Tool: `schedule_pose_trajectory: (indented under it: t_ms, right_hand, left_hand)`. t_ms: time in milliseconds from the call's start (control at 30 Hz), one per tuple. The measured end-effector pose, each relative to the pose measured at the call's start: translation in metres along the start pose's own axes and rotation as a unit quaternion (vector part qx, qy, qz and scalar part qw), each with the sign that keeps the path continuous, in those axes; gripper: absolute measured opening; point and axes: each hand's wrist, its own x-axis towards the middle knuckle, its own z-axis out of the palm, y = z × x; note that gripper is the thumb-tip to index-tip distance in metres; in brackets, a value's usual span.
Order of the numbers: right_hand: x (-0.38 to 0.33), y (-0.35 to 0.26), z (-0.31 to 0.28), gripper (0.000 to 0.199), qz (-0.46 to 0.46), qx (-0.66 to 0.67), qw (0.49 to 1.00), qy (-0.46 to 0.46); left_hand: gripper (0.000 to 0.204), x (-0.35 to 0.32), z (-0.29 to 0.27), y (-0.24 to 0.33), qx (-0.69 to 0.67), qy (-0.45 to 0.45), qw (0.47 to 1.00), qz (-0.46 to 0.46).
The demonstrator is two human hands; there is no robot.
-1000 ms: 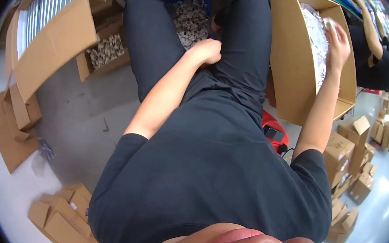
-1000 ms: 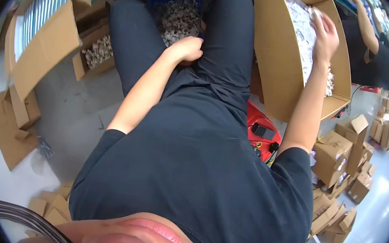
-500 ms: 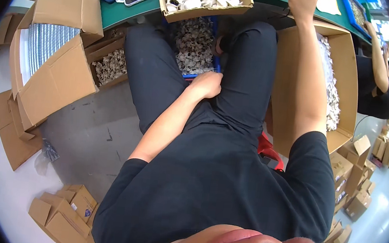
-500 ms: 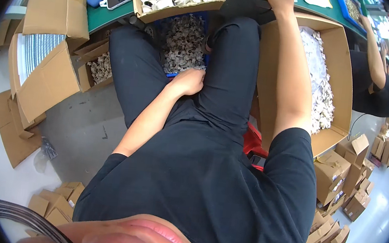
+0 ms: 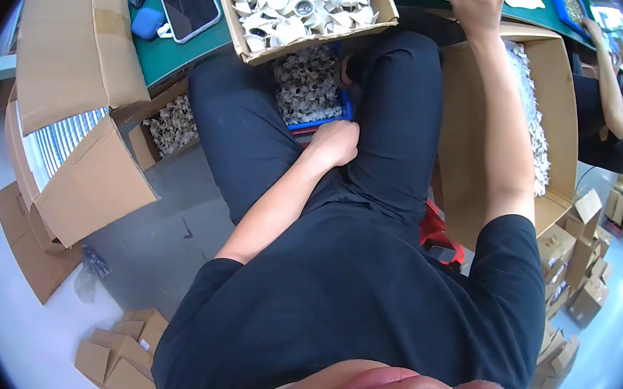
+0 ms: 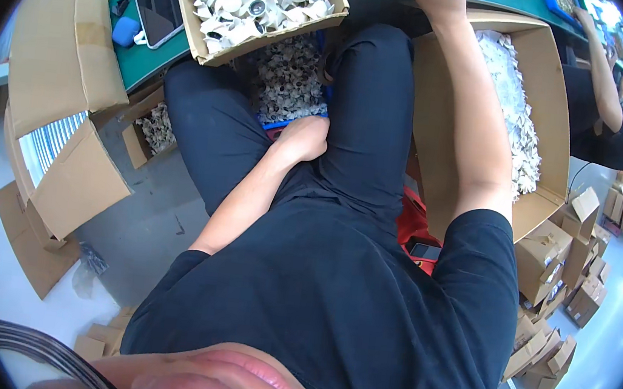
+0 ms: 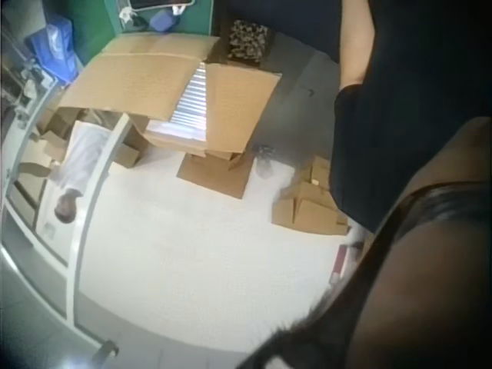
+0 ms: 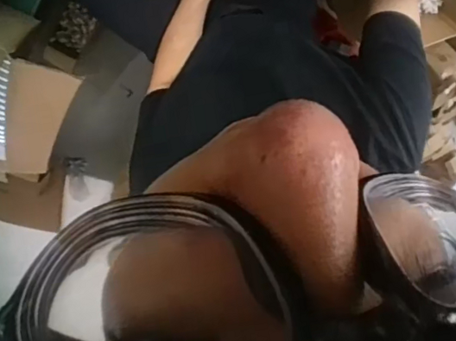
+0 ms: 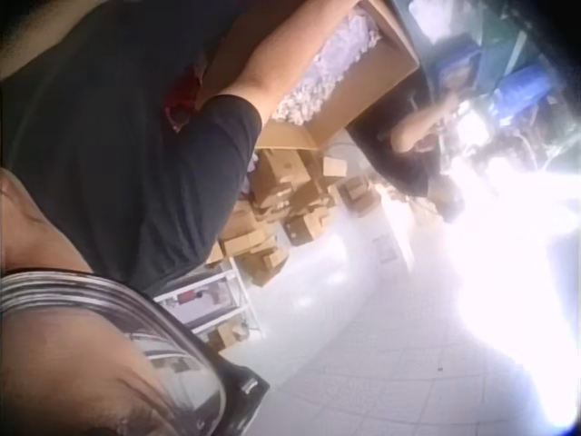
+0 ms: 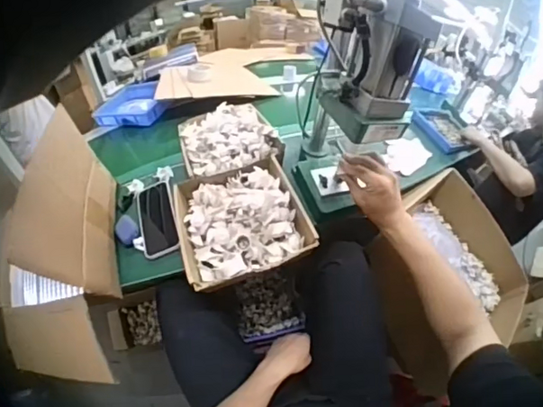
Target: Sorting and packing small white electronic components from bulk containers into smaller boxes at a manual workstation.
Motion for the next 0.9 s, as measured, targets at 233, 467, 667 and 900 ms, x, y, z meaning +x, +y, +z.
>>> schedule_pose_trajectory:
  t_ms: [233, 467, 667, 900]
  right_hand:
    - [-0.016, 0.071, -0.006, 0.017, 0.329, 0.129, 0.930, 0.104]
    - [-0.021, 0.144, 0.045, 0.027, 0.323, 0.028, 0.938, -0.125]
    - [-0.028, 0.139, 0.029, 0.033, 0.288, 0.267, 0.918, -0.060]
    - [-0.004, 0.007, 0.008, 0.036, 0.327, 0.186, 0.923, -0.081]
  left_hand:
    - [0.025, 0.004, 0.011, -0.005, -0.009, 0.009, 1.000, -0.006]
    - [0.030, 0.007, 0.021, -0.010, -0.031, 0.001, 0.999, -0.025]
    - [0.033, 0.011, 0.019, -0.012, -0.017, -0.006, 1.000, -0.018]
    - [0.032, -0.007, 0.028, -0.013, -0.067, -0.017, 0.997, -0.023]
